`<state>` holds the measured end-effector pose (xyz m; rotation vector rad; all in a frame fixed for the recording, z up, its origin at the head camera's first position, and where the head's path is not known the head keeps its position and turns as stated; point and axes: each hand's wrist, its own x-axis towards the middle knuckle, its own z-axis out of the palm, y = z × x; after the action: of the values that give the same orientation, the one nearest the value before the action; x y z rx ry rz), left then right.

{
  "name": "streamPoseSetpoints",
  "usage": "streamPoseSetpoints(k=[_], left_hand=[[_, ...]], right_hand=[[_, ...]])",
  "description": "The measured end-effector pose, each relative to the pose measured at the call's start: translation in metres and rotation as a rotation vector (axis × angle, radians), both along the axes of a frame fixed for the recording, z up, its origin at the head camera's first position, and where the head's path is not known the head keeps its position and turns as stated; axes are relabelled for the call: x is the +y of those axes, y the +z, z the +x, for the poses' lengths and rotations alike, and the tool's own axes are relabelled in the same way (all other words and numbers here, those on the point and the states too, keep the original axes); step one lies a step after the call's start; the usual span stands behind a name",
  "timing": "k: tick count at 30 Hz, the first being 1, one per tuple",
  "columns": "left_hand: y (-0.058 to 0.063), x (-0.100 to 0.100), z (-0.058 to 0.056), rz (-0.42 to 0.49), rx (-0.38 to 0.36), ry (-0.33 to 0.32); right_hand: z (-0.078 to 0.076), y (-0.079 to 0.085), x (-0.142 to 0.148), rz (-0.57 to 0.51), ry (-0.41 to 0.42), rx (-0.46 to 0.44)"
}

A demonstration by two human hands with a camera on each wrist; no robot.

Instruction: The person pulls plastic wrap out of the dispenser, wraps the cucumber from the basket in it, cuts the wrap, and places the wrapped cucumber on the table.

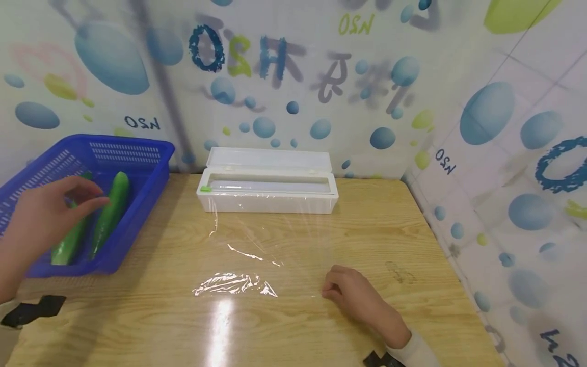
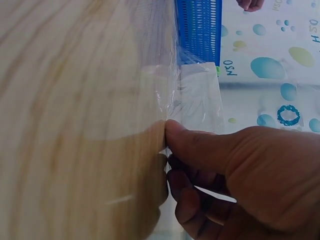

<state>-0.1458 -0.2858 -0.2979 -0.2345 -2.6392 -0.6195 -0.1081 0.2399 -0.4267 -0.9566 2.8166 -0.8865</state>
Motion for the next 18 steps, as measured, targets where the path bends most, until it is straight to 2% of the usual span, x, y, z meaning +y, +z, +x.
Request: streamPoseSetpoints(k=[4, 9, 13, 18], left_hand=[[0.01, -0.011, -0.011, 0.001, 0.03, 0.09], [0.023, -0.022, -0.023, 0.051, 0.083, 0.171], [0.03, -0.028, -0.03, 0.083, 0.062, 0.244], [0.028, -0.04, -0.039, 0.121, 0.035, 0.304]], right_hand=[[0.0, 0.0, 0.0, 0.003, -0.003, -0.01], [-0.001, 0.001, 0.0, -0.009, 0.002, -0.024], [0.0, 0.002, 0.001, -0.015, -0.002, -0.036], [0.001, 0.001, 0.001, -0.023, 0.004, -0.043]])
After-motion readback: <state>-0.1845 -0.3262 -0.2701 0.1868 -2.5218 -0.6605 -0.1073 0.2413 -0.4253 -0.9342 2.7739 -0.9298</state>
